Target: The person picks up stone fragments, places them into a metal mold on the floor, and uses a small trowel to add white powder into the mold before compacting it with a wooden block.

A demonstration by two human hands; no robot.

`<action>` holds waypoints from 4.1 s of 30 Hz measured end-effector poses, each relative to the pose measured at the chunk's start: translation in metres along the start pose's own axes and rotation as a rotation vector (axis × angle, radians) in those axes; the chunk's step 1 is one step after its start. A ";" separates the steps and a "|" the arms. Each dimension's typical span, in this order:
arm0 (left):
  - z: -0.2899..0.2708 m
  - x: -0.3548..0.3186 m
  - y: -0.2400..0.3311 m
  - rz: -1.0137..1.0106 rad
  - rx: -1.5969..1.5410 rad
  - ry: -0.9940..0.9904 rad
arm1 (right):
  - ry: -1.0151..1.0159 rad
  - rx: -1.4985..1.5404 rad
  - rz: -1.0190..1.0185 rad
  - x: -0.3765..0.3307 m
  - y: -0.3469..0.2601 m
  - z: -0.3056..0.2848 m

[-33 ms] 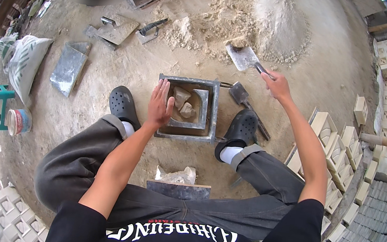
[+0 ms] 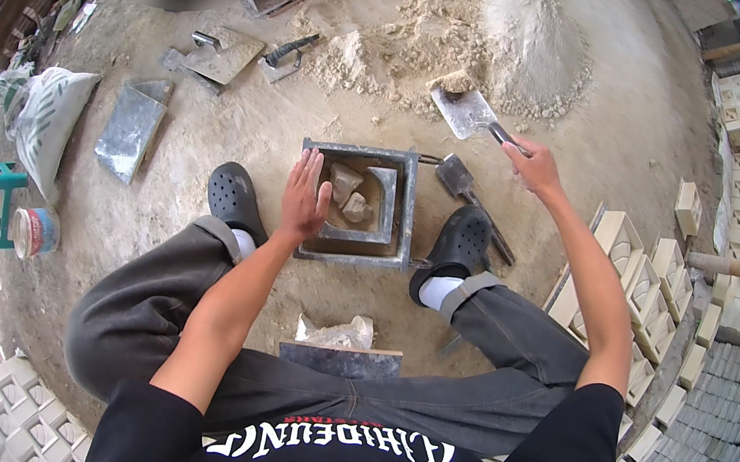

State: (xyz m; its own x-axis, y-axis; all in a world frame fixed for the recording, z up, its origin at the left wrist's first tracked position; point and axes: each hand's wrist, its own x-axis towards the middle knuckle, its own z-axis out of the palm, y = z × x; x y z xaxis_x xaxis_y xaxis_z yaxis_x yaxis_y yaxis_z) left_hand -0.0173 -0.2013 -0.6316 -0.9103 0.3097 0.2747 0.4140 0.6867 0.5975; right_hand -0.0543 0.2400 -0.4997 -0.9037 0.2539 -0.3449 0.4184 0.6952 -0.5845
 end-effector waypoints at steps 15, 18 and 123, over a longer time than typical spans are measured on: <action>0.030 -0.020 0.097 0.027 -0.535 -0.249 | -0.424 -0.232 -0.390 -0.153 -0.002 -0.025; 0.045 -0.024 0.107 -0.140 -0.660 -0.277 | -0.461 -0.365 -0.375 -0.157 -0.012 -0.018; -0.010 -0.063 0.012 -1.455 -1.240 -0.141 | -0.343 -0.651 -1.050 -0.102 -0.068 0.064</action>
State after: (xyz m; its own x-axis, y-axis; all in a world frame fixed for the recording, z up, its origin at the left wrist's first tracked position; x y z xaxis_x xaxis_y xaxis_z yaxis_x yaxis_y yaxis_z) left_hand 0.0446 -0.2193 -0.6343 -0.4735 0.1001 -0.8751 -0.8434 -0.3380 0.4177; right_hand 0.0148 0.1235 -0.4719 -0.6607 -0.7319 -0.1664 -0.6872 0.6790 -0.2583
